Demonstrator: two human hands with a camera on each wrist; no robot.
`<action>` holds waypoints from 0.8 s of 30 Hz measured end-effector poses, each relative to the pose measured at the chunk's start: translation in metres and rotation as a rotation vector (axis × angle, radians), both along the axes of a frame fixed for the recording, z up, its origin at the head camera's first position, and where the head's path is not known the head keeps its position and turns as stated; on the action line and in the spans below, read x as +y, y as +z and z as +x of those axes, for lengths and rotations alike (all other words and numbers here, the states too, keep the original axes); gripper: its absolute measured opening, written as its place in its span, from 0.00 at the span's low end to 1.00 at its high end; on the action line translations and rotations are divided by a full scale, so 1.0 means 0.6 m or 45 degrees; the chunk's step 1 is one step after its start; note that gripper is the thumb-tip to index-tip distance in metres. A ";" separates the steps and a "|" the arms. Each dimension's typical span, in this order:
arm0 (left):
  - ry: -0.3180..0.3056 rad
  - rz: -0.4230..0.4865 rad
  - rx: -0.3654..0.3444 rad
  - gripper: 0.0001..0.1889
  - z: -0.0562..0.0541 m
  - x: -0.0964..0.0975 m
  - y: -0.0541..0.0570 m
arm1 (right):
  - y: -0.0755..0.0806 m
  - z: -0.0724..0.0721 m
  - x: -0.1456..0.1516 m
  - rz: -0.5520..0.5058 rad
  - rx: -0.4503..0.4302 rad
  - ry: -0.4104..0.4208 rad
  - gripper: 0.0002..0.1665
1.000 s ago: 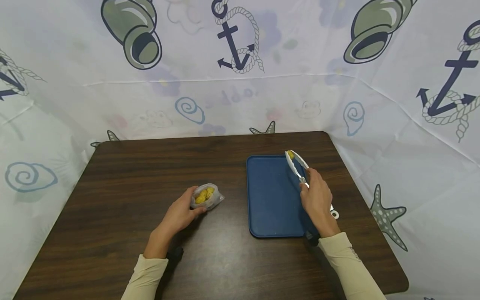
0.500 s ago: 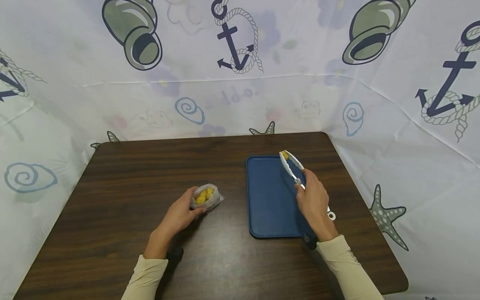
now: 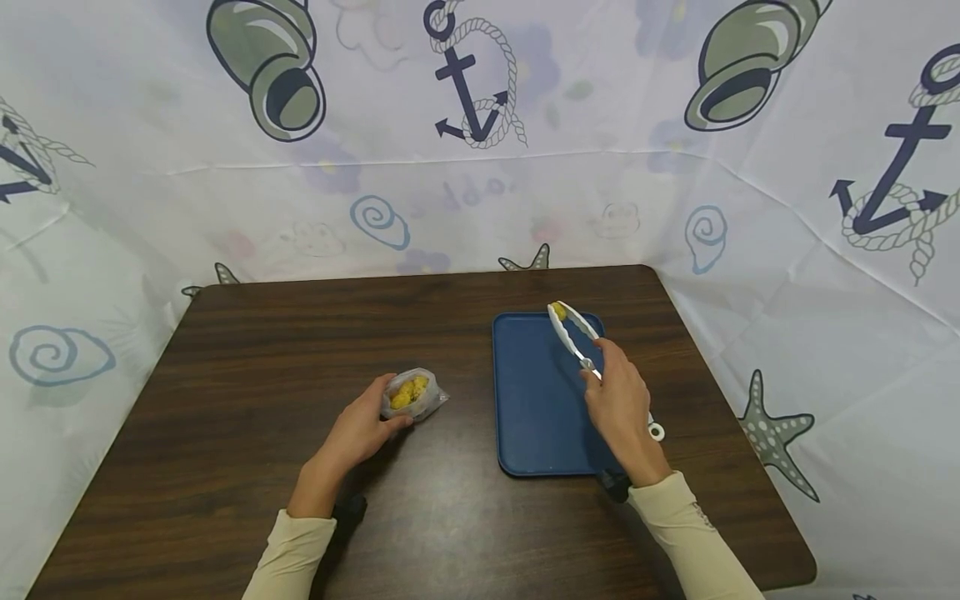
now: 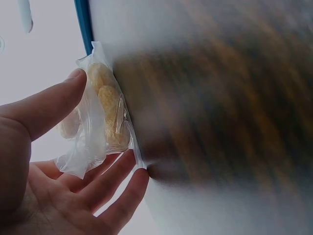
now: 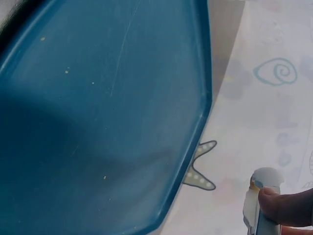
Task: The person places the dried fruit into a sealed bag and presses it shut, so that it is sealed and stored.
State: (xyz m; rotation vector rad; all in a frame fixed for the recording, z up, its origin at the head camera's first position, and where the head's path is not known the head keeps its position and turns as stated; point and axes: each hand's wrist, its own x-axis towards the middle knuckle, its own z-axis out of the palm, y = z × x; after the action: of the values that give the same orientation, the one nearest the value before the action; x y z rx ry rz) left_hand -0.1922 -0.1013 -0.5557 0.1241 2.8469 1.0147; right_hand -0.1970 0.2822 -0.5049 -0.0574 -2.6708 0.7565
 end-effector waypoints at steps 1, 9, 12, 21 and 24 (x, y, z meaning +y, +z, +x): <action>0.001 0.001 -0.001 0.43 0.000 0.000 0.000 | 0.000 0.000 -0.001 -0.001 0.006 0.005 0.30; 0.000 -0.005 -0.003 0.44 -0.002 0.000 -0.001 | 0.002 0.003 -0.013 -0.001 0.030 0.041 0.29; -0.001 -0.002 -0.004 0.43 -0.002 0.001 -0.001 | 0.002 0.004 -0.018 -0.001 0.021 0.051 0.30; 0.000 -0.012 -0.007 0.44 0.000 0.001 0.001 | 0.000 0.009 -0.028 -0.001 -0.001 0.101 0.30; -0.001 -0.016 -0.010 0.44 0.000 0.001 0.001 | -0.002 0.009 -0.030 0.005 0.004 0.111 0.30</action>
State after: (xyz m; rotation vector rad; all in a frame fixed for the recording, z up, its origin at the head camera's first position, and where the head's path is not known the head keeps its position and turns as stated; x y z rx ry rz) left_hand -0.1923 -0.1008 -0.5551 0.1195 2.8453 0.9943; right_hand -0.1914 0.2644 -0.5063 0.0610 -2.6865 0.7774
